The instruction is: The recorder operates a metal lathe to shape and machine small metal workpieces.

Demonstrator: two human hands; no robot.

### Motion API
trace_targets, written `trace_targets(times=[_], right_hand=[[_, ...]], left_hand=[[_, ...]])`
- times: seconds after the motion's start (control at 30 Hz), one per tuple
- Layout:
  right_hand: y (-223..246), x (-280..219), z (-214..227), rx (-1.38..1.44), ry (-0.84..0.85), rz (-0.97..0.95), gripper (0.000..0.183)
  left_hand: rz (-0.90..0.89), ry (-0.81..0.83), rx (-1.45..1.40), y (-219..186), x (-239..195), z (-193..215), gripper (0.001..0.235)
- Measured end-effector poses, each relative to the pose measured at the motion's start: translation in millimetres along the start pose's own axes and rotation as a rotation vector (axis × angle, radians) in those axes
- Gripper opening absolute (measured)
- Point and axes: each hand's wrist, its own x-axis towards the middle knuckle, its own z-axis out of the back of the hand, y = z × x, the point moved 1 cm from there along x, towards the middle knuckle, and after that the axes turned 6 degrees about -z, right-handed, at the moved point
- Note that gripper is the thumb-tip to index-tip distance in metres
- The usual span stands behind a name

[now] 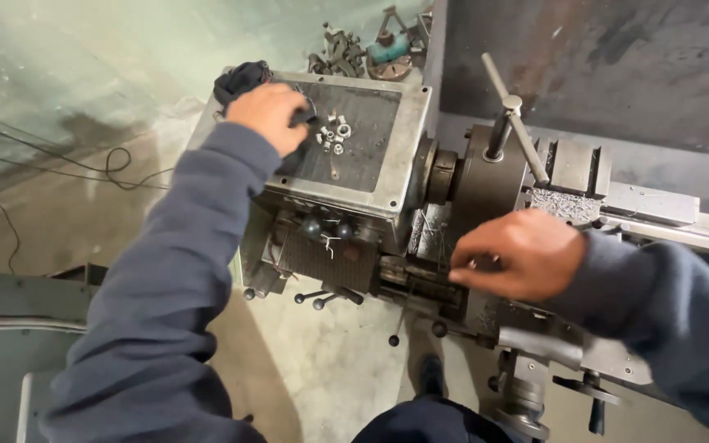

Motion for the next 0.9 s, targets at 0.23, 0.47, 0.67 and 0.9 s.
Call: trace_targets(times=[0.23, 0.47, 0.67, 0.9], right_hand=[[-23, 10, -29, -0.199, 0.207, 0.0, 0.025], [-13, 12, -17, 0.023, 0.06, -0.108, 0.031], [-11, -12, 0, 0.98, -0.108, -0.256, 0.035], [-31, -66, 34, 0.906, -0.354, -0.472, 0.029]], left_hand=[[-0.157, 0.139, 0.226, -16, 14, -28, 0.021], [-0.19, -0.247, 0.033, -74, -9, 14, 0.029], [-0.664, -0.421, -0.479, -214, -41, 87, 0.021], [-0.958, -0.491, -0.434, -247, -8, 88, 0.032]])
